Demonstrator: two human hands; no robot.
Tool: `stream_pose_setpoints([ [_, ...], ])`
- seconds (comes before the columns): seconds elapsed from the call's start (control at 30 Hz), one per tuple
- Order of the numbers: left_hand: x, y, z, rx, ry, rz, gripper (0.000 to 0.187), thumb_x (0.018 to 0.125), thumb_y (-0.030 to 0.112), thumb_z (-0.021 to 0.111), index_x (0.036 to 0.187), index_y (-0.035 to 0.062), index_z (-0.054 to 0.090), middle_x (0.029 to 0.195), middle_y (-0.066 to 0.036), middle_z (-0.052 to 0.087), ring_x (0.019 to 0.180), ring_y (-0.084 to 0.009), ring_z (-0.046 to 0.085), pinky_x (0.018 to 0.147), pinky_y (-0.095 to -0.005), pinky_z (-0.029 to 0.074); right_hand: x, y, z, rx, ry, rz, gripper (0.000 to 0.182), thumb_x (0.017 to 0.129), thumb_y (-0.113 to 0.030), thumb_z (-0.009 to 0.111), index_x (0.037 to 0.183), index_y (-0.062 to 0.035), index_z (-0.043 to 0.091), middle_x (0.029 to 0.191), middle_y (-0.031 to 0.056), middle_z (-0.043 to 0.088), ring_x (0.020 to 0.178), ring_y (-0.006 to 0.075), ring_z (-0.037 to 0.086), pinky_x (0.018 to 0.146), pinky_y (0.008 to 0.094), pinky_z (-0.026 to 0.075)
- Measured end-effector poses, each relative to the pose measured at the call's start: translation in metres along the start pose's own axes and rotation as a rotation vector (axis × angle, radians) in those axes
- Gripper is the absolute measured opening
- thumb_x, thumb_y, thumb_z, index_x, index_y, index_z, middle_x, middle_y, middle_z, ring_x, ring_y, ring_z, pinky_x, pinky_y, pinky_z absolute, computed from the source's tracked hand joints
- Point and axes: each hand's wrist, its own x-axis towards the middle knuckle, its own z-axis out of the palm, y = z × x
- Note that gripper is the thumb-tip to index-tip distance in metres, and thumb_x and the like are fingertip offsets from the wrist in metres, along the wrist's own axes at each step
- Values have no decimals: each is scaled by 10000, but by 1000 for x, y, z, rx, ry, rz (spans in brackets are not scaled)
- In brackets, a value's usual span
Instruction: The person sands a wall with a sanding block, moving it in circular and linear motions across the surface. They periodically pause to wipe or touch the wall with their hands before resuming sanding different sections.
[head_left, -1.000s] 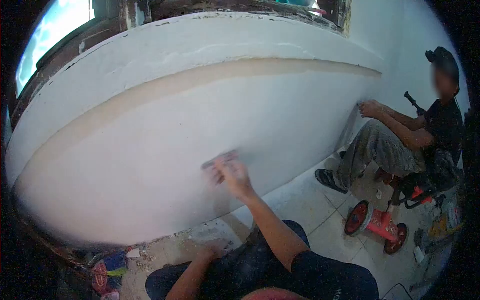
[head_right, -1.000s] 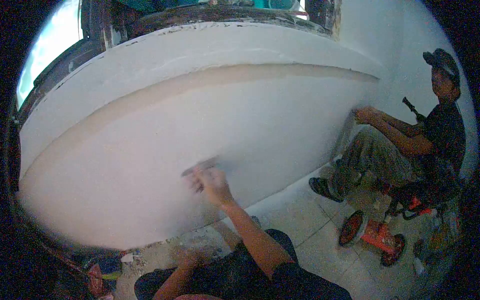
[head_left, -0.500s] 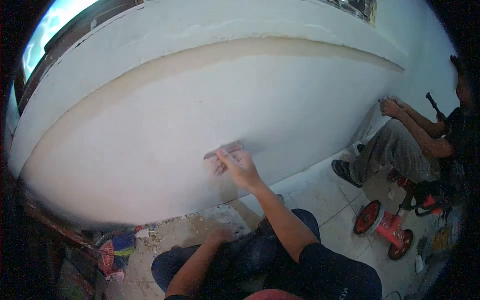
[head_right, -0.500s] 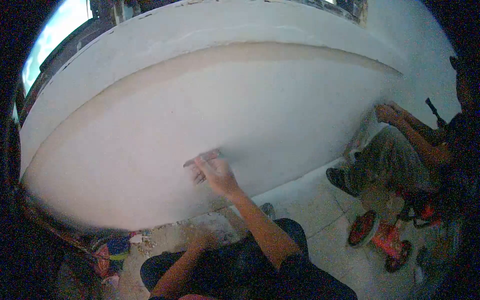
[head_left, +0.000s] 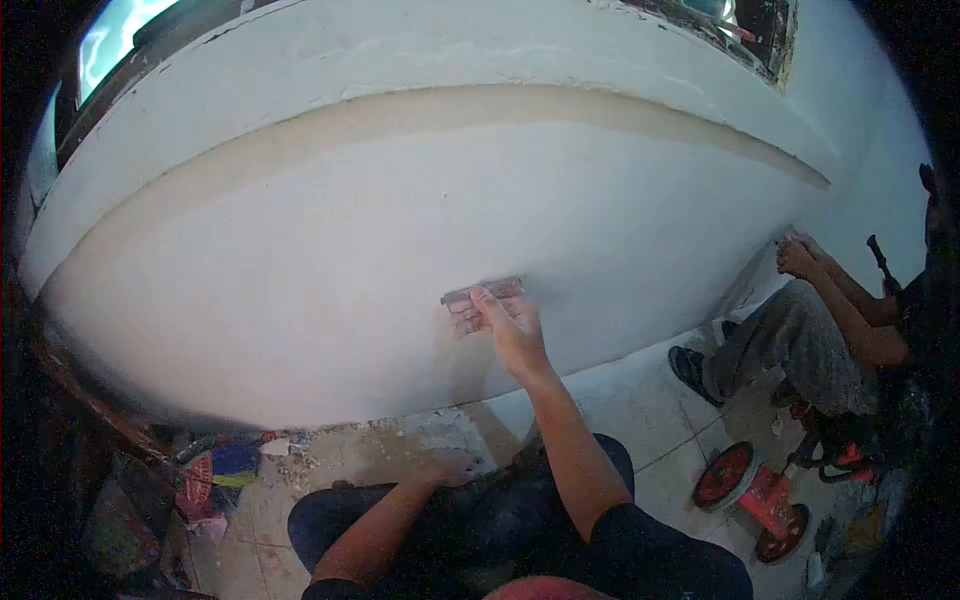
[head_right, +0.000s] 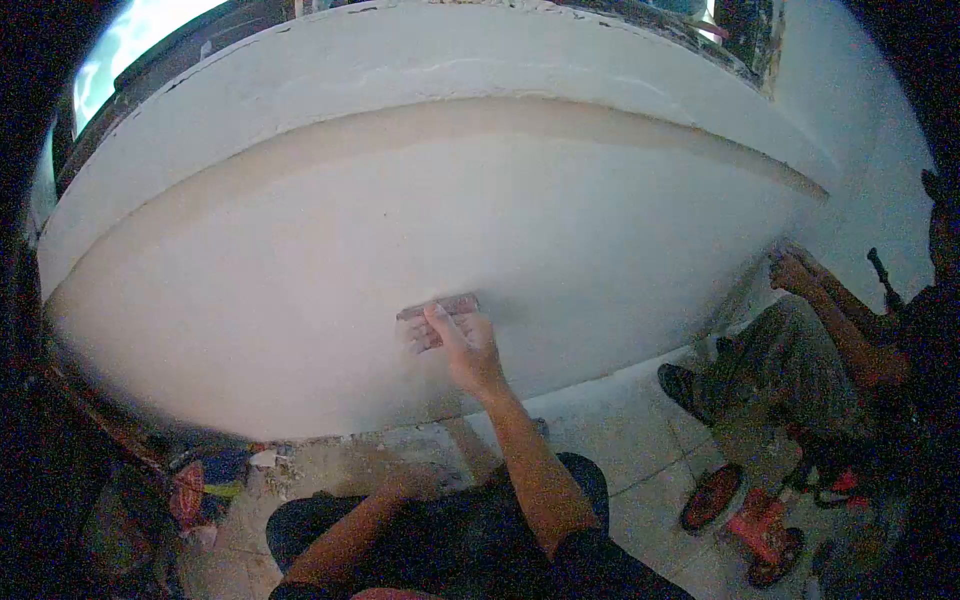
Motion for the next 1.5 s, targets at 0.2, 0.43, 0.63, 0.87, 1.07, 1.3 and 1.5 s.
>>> stream_pose_setpoints([
  [0.2,13,-9,-6,58,-283,-152,467,971,356,562,1372,122,618,1375,-162,641,1232,-361,634,1030,-519,507,13,-22,-23,130,259,-154,355,1045,-266,598,947,46,736,814,129,744,689,191,715,628,340,585],
  [0.43,-21,22,-51,45,-317,-93,500,984,412,555,1394,131,605,1413,-179,613,1240,-362,630,1031,-497,508,0,10,6,-210,-54,18,338,1007,-270,653,900,41,736,777,92,731,617,179,692,580,327,567],
  [0.63,-17,-13,41,183,655,158,501,993,404,535,1363,74,605,1359,-185,645,1206,-387,649,1022,-497,525,14,-16,-13,140,276,-149,327,1000,-263,663,916,40,750,792,107,743,619,173,696,587,339,575],
  [0.87,-11,-1,-16,-19,73,0,434,922,327,627,1254,49,654,1238,-204,695,1150,-392,674,964,-505,549,10,12,-2,-114,-18,-38,338,1005,-276,658,911,37,746,793,124,742,621,184,696,571,327,562],
  [1.07,20,-16,5,63,-116,-21,442,898,335,645,1216,29,672,1233,-207,694,1138,-390,675,953,-495,553,16,1,-5,211,397,-293,351,1015,-270,659,838,21,745,765,94,732,623,149,677,547,305,524],
  [1.3,1,-3,-5,-36,-18,-106,489,911,331,634,1292,25,648,1299,-202,672,1175,-389,660,1001,-503,531,16,23,0,71,306,-120,340,1008,-279,656,821,-1,712,697,78,678,553,153,623,522,316,508],
  [1.5,-20,16,-44,9,-143,-42,466,964,325,572,1386,132,611,1370,-192,639,1243,-381,623,1057,-487,499,10,3,-15,48,230,-106,363,1009,-302,646,801,-12,710,649,60,657,515,150,603,508,309,487],
])
